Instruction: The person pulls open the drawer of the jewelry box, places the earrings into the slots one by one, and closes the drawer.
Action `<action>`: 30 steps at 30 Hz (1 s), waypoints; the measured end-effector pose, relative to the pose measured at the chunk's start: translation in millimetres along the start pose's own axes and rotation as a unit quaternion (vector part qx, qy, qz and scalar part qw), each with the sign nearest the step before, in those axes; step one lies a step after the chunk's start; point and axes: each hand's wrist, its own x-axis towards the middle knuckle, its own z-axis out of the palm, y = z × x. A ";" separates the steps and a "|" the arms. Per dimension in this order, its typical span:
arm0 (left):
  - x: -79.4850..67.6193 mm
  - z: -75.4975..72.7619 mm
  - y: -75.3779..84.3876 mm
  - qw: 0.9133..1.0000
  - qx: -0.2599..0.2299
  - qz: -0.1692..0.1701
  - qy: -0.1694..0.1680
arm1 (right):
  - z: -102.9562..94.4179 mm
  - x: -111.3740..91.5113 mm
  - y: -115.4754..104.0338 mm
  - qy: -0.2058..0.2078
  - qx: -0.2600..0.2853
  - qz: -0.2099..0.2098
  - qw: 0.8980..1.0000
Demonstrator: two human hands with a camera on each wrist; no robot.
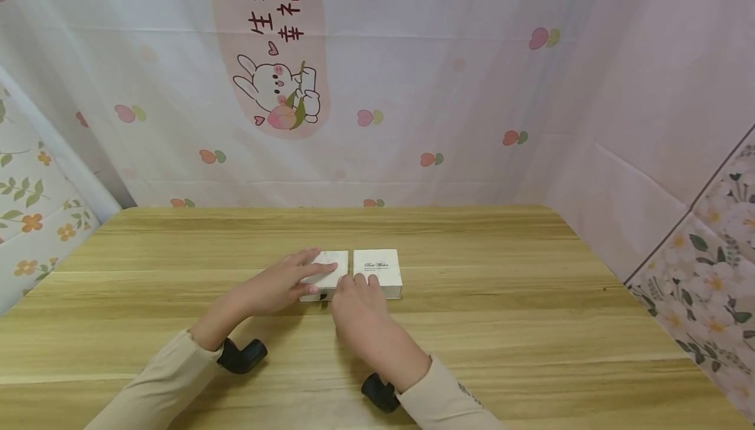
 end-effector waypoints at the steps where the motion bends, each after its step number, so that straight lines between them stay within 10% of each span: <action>1: 0.1 0.0 0.0 1.000 -0.001 0.001 0.000 | 0.1 0.1 0.3 0.001 0.001 0.001 1.000; 20: -2.2 0.4 1.1 1.000 -0.023 0.008 -0.003 | 0.1 -1.0 9.4 0.005 0.060 -0.005 0.998; 30: -4.5 -2.4 6.6 0.999 -0.032 0.023 0.013 | -10.4 -2.8 30.3 0.110 0.164 -0.007 0.980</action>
